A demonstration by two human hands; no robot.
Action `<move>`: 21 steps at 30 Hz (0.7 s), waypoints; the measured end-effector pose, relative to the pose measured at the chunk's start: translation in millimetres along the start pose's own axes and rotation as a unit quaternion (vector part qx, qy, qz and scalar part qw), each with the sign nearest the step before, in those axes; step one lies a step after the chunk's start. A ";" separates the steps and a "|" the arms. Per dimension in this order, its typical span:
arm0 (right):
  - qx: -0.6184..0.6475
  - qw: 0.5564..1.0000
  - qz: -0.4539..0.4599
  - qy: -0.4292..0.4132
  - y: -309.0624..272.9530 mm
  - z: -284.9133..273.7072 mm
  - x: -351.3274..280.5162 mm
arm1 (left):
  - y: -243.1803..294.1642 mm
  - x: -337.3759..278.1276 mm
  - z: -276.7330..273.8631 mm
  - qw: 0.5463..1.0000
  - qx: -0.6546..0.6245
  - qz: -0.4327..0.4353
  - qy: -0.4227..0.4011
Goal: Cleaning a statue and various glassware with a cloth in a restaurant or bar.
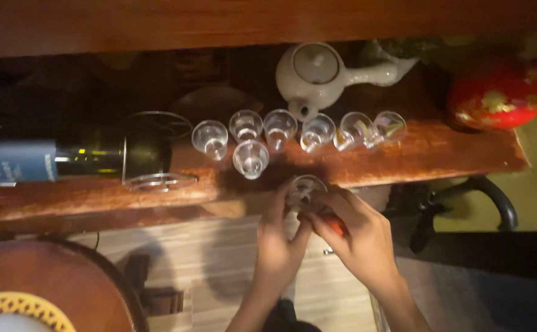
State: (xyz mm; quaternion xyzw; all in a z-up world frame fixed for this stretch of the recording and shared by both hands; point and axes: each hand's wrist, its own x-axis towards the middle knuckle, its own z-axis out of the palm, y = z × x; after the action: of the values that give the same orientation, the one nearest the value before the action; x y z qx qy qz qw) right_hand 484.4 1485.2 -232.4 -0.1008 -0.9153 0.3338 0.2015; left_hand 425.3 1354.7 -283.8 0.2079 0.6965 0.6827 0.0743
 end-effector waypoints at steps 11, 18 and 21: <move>0.007 0.999 0.005 0.044 0.6 28.0 20.8 | -16.7 12.0 -5.2 0.993 0.091 0.054 0.058; 0.041 0.993 0.074 0.080 -4.0 45.6 32.7 | -18.9 15.4 -8.3 0.997 0.052 -0.012 0.060; 0.027 0.991 0.095 0.085 -13.8 45.7 39.5 | -24.9 14.7 -9.3 0.995 0.083 0.011 0.058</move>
State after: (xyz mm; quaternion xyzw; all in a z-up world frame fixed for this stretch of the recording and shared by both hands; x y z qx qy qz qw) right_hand 428.2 1461.3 -243.3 -0.2094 -0.8717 0.3667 0.2487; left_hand 403.7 1352.3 -305.1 0.1805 0.7517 0.6343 0.0088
